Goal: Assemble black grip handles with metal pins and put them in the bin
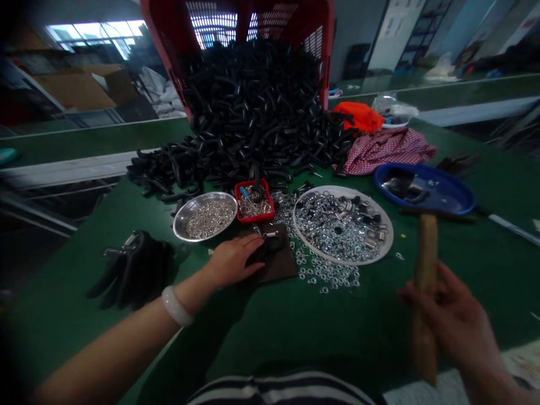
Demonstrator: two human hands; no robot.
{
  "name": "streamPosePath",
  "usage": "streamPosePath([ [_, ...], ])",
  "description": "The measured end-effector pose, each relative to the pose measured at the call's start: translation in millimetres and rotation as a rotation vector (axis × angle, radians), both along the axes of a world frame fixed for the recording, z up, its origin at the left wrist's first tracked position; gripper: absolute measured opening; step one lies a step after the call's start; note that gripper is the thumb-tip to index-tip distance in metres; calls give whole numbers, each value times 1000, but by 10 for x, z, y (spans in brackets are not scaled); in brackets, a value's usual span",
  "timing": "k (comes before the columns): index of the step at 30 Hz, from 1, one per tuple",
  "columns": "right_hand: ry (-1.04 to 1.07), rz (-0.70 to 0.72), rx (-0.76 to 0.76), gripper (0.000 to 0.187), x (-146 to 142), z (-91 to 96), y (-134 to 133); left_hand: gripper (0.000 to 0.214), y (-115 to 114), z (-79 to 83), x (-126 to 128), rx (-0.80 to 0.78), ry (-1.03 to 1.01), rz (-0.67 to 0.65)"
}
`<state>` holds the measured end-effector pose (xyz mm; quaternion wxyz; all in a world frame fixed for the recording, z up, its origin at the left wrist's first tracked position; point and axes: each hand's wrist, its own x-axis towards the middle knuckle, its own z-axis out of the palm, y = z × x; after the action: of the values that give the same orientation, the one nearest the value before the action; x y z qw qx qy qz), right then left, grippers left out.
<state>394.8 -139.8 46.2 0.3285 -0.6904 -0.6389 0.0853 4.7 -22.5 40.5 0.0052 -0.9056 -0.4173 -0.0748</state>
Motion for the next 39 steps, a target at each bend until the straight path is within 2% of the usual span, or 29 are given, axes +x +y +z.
streamPosePath([
  [2, 179, 58, -78, 57, -278, 70, -12, 52, -36, -12, 32, -23, 30, 49],
  [3, 193, 94, -108, 59, -403, 85, -3, 51, -46, -19, 46, -32, 34, 69],
  [8, -269, 437, 49, 58, -767, 59, 207, 49, -48, -40, 75, -32, 39, 89],
  [10, -322, 567, 41, 58, -802, 73, 308, 48, -39, -38, 69, -25, 45, 88],
  [12, -345, 629, 36, 57, -816, 128, 364, 49, -30, -35, 56, -26, 44, 83],
  [15, -374, 532, 130, 59, -838, 224, 349, 50, -19, -36, 34, -29, 28, 67],
  [18, -408, 427, 206, 60, -859, 230, 296, 49, -6, -40, 22, -22, 10, 52],
  [23, -387, 640, 50, 53, -876, 255, 315, 49, 12, -36, 18, -38, 21, 54],
  [24, -366, 627, 52, 53, -879, 291, 319, 49, 13, -34, 16, -40, 25, 56],
  [26, -349, 513, 121, 56, -877, 347, 312, 50, 12, -33, 9, -44, 29, 51],
  [28, -372, 445, 156, 58, -851, 339, 304, 51, 12, -31, 4, -54, 34, 45],
  [33, -441, 650, -39, 54, -743, 238, 366, 52, 19, -5, 2, -92, 60, 51],
  [35, -410, 622, -32, 53, -756, 323, 381, 51, 21, 6, -13, -99, 44, 48],
  [37, -340, 553, 38, 55, -821, 449, 355, 51, 23, 4, -40, -119, 21, 28],
  [39, -296, 461, 129, 58, -908, 524, 303, 58, 25, -14, -75, -136, -13, 63],
])
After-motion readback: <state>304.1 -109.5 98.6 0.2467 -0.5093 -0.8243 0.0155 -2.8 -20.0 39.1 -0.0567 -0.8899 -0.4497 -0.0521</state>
